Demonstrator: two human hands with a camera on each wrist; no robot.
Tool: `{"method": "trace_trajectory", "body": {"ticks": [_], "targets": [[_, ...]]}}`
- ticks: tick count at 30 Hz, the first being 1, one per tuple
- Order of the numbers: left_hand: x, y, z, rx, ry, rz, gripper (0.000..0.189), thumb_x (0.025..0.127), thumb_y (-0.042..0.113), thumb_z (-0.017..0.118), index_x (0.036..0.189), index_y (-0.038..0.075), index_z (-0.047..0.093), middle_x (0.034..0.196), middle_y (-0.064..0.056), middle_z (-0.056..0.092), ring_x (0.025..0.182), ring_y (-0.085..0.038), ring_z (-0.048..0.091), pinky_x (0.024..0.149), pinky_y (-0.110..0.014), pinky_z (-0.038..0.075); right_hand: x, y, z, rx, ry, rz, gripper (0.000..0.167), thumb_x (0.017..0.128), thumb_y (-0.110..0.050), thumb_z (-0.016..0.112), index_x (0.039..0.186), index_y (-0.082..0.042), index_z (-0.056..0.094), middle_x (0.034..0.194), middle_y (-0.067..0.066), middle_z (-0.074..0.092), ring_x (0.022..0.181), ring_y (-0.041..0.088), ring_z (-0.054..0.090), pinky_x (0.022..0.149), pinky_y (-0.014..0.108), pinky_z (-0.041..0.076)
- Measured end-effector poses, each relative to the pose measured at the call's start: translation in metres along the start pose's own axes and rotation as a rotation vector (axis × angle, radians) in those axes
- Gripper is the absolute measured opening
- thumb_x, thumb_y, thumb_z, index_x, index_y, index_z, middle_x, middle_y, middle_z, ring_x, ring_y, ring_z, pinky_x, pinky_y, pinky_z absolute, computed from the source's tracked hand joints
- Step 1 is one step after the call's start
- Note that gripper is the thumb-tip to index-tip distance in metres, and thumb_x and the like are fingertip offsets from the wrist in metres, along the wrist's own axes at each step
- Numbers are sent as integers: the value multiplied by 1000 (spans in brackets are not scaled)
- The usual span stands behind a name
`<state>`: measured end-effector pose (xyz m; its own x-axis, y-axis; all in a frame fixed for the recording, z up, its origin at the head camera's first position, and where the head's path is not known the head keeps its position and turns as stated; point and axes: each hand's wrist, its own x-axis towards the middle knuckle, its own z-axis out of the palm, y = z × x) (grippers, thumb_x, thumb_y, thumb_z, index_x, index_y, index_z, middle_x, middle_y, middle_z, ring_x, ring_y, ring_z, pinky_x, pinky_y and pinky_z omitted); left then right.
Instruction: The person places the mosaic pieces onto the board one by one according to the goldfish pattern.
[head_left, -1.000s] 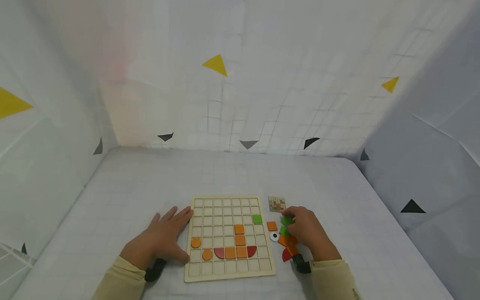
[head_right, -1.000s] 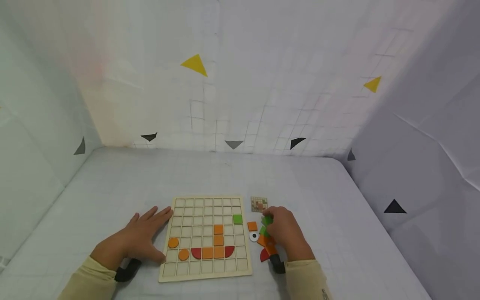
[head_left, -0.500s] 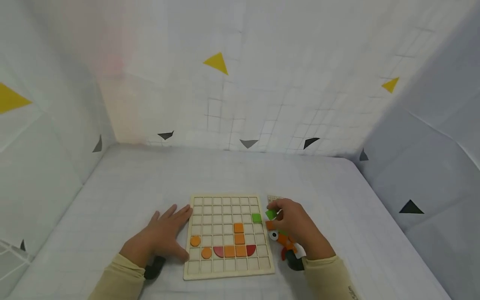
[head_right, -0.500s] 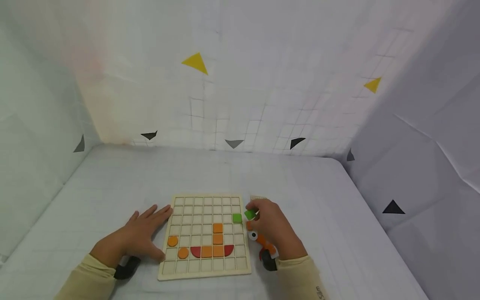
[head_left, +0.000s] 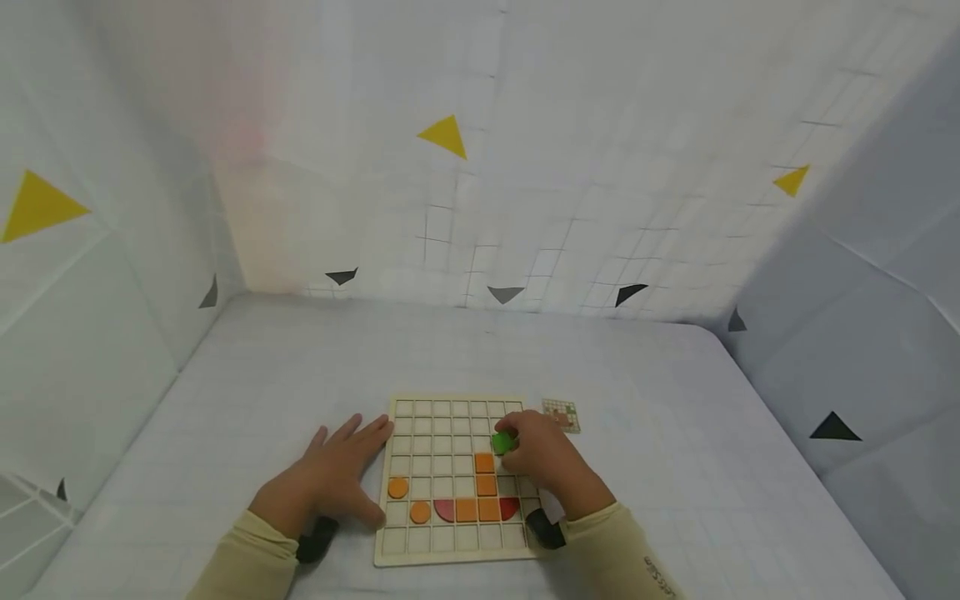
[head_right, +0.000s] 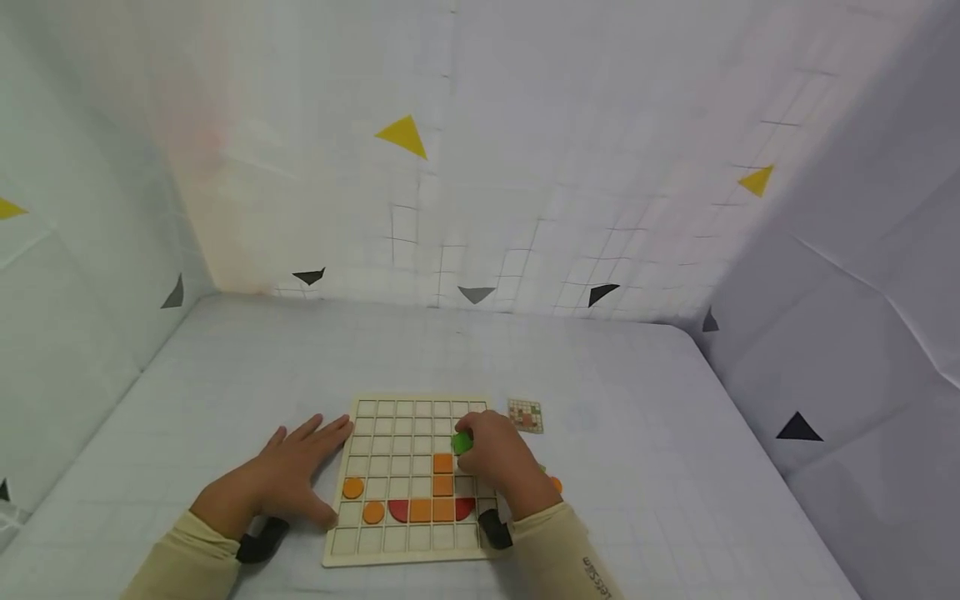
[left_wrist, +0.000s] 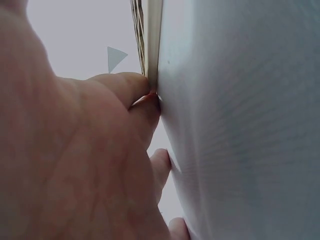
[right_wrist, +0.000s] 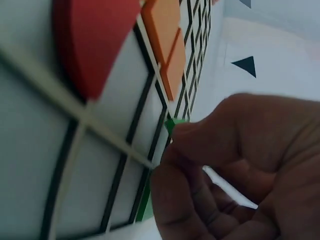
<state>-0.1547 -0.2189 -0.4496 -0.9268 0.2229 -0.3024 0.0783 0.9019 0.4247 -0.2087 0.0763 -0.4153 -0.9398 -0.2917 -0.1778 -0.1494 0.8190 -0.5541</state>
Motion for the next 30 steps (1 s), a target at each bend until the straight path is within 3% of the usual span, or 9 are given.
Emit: {"method": "trace_trajectory", "body": {"ticks": [6,13,21,26,30], "targets": [[0,2,-1,-4,-5,-5,127,53,51,91,160,18,32,169,1,26,157,-38,14,121,-73,5,2,-4,6,-100,26,35,44,81,3,72,124,-3,71,119,12,67,90,20,57,76,37,55],[-1,3,-3,-3,-6,-3,127,54,51,91,161,18,32,169,1,26,157,-38,14,121,-73,6,1,-5,8,-182,92,-11,33,85,4,68,115,-6,76,115,12,67,96,21,60,75,37,55],[0,2,0,-2,7,3,127,52,51,91,161,20,32,169,3,26,158,-36,15,122,-72,6,4,-6,7,-230,66,-8,23,82,-5,77,105,-10,78,115,6,68,97,21,64,90,47,56],[-1,2,-1,-1,8,-8,127,52,51,91,160,19,33,169,3,27,158,-36,15,122,-72,6,6,-4,9,-215,37,-42,29,82,-10,81,111,-11,77,117,5,69,104,24,66,92,47,57],[-2,2,0,-3,-1,-22,126,53,51,91,160,20,33,169,3,27,158,-35,14,122,-71,6,3,3,8,-118,42,-84,38,87,-11,77,124,-16,72,123,2,67,107,23,65,91,47,56]]}}
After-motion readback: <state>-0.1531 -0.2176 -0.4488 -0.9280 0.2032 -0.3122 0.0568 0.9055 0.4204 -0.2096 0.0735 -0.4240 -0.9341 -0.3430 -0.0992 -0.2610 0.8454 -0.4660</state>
